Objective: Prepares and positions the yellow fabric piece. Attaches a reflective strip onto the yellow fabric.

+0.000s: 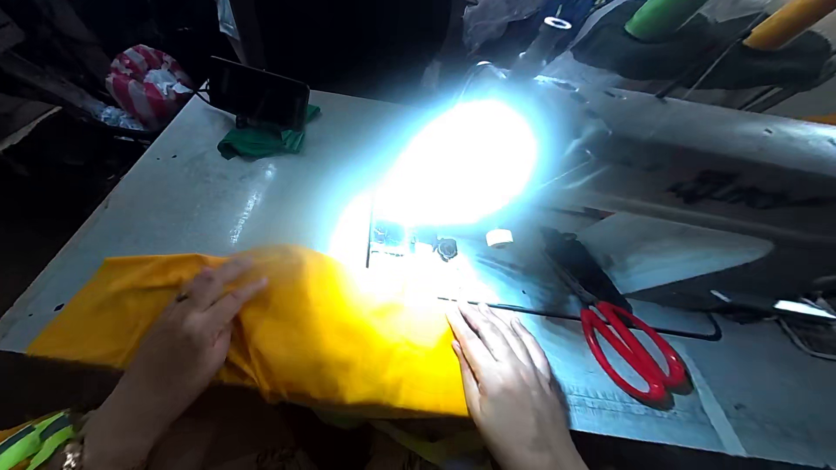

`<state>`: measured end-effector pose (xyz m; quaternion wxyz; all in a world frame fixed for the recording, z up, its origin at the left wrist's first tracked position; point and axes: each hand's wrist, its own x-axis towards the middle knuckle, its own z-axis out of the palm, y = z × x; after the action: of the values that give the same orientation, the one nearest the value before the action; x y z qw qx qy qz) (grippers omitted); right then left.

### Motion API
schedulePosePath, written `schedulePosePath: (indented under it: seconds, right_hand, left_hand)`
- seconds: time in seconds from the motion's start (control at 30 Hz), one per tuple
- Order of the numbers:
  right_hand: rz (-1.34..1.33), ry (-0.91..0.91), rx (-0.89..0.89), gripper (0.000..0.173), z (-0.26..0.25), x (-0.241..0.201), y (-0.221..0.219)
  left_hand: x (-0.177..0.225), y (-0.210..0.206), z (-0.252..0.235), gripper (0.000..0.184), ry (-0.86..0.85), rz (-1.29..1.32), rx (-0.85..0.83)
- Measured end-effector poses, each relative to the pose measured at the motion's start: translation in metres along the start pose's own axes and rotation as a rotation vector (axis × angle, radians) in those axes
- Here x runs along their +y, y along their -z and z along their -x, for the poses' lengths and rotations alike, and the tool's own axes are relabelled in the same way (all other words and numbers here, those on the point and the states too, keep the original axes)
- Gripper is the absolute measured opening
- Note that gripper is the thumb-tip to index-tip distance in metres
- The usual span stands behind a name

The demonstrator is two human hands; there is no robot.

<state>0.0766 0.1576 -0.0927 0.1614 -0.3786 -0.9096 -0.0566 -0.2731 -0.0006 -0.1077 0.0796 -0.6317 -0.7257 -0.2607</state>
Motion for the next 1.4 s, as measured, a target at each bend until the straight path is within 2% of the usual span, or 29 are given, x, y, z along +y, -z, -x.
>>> schedulePosePath:
  seconds: [0.1, 0.2, 0.23, 0.3, 0.37, 0.4, 0.43, 0.5, 0.57, 0.73, 0.87, 0.93, 1.07, 1.13, 1.2, 1.3, 1.37, 1.4]
  right_hand:
    - [-0.012, -0.069, -0.010, 0.041, 0.007, -0.005, 0.005]
    - [-0.097, -0.113, 0.047, 0.047, -0.005, -0.013, -0.001]
    - [-0.128, -0.113, 0.039, 0.044, -0.011, -0.016, -0.002]
    - [-0.152, -0.059, 0.097, 0.031, -0.019, -0.022, -0.005]
    - [-0.137, 0.080, 0.310, 0.015, -0.026, -0.019, 0.002]
    - [-0.132, 0.144, 0.378, 0.010, -0.028, -0.016, 0.008]
    - [-0.114, 0.187, 0.386, 0.013, -0.028, -0.011, 0.012]
    - [-0.055, 0.213, 0.313, 0.025, -0.027, -0.001, 0.006]
    - [-0.017, 0.150, 0.157, 0.032, -0.020, 0.005, -0.001]
    - [-0.083, 0.059, 0.099, 0.029, 0.010, -0.012, 0.014]
    - [-0.055, 0.019, -0.034, 0.040, 0.023, -0.012, 0.007]
    - [-0.058, -0.021, -0.032, 0.045, 0.017, -0.009, 0.006]
    - [-0.095, -0.102, 0.107, 0.042, -0.013, -0.011, 0.004]
    - [-0.090, -0.144, 0.064, 0.040, -0.030, -0.009, 0.001]
    - [-0.105, -0.094, -0.016, 0.035, -0.039, -0.007, -0.003]
    - [-0.142, 0.082, -0.014, 0.022, -0.042, -0.010, -0.005]
    - [-0.139, 0.092, 0.066, 0.022, -0.043, -0.006, -0.006]
    - [-0.135, 0.075, 0.160, 0.023, -0.046, 0.000, -0.007]
  left_hand:
    - [0.001, 0.002, 0.004, 0.044, 0.032, 0.081, -0.054]
    - [0.007, 0.002, -0.001, 0.039, 0.042, 0.044, -0.067]
    - [0.012, 0.001, -0.005, 0.040, 0.027, 0.017, -0.068]
    - [0.024, -0.005, -0.013, 0.039, -0.018, 0.006, -0.081]
    - [0.031, -0.013, -0.017, 0.043, -0.032, 0.033, -0.106]
    - [0.032, -0.017, -0.018, 0.045, -0.028, 0.034, -0.107]
    - [0.033, -0.018, -0.018, 0.045, -0.026, 0.039, -0.104]
    - [0.032, -0.019, -0.017, 0.045, -0.029, 0.030, -0.097]
    - [0.032, -0.020, -0.017, 0.046, -0.030, 0.006, -0.103]
    - [0.031, -0.014, -0.018, 0.044, -0.017, 0.018, -0.118]
    - [0.020, -0.003, -0.019, 0.050, 0.026, -0.013, -0.135]
    - [0.018, 0.000, -0.022, 0.056, 0.044, -0.029, -0.166]
    - [0.026, -0.007, -0.029, 0.061, -0.026, 0.043, -0.185]
    - [0.029, -0.014, -0.030, 0.057, -0.067, 0.101, -0.160]
    - [0.028, -0.019, -0.030, 0.052, -0.058, 0.136, -0.142]
    - [0.027, -0.022, -0.030, 0.047, -0.036, 0.120, -0.121]
    - [0.029, -0.023, -0.030, 0.047, -0.040, 0.092, -0.120]
    - [0.030, -0.023, -0.031, 0.047, -0.040, 0.080, -0.125]
